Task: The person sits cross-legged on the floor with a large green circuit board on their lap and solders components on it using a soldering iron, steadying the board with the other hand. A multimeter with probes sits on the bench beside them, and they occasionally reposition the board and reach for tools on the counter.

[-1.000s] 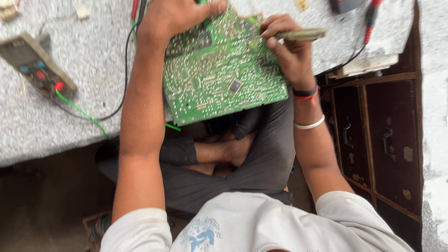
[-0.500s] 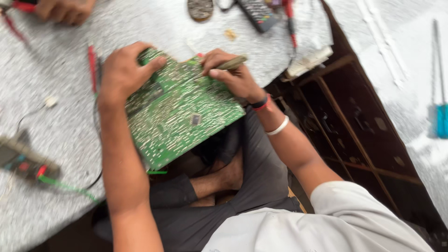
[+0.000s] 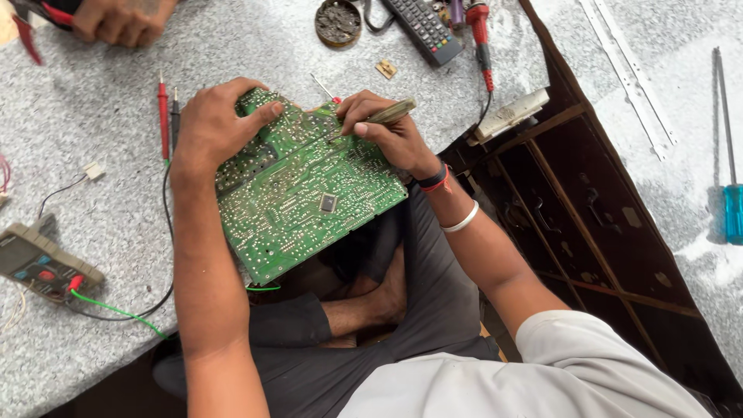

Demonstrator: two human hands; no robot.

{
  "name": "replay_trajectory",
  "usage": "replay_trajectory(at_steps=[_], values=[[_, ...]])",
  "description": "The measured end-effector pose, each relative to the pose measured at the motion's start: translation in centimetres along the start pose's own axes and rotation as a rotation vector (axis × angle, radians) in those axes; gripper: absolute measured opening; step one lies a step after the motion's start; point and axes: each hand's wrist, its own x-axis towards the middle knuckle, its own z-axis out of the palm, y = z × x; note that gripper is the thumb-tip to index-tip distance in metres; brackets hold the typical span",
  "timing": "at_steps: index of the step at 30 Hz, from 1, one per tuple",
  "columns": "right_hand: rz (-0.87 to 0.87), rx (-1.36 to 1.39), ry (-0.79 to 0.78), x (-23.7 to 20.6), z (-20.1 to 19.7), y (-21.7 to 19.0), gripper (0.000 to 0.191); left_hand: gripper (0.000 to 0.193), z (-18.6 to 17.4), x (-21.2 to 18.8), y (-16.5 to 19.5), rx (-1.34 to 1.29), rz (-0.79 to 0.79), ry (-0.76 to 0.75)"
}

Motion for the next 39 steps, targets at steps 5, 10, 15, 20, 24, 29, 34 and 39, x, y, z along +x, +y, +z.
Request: replay_trajectory(at_steps=[5, 10, 15, 20, 24, 29, 34, 39], values=[[-0.02, -0.036, -0.004, 0.0, 0.0, 0.2, 0.021, 0.058, 0.0, 0.0, 0.1, -0.007, -0.028, -0.003], [-0.012, -0.021, 0.016, 0.2, -0.1, 0.4, 0.02, 0.059, -0.2, 0.1, 0.2, -0.006, -0.02, 0.005], [-0.013, -0.008, 0.009, 0.1, -0.4, 0.3, 0.02, 0.054, -0.1, 0.3, 0.4, -0.017, -0.009, -0.005], [0.016, -0.011, 0.003, 0.1, -0.5, -0.1, 0.02, 0.054, -0.2, 0.4, 0.5, -0.019, -0.012, -0.014], [-0.022, 0.016, 0.01, 0.1, -0.5, 0.0, 0.018, 0.051, 0.0, 0.4, 0.5, 0.014, 0.043, 0.002], [-0.034, 0.077, 0.025, -0.5, -0.7, 0.2, 0.016, 0.051, 0.1, 0.2, 0.7, 0.044, -0.042, -0.04], [-0.046, 0.027, 0.038, -0.9, -0.5, -0.1, 0.019, 0.051, 0.2, -0.6, 1.3, 0.043, -0.064, -0.009], [-0.042, 0.027, 0.083, -0.8, -0.3, -0.4, 0.019, 0.053, 0.0, -0.9, 1.7, 0.063, -0.098, -0.006]])
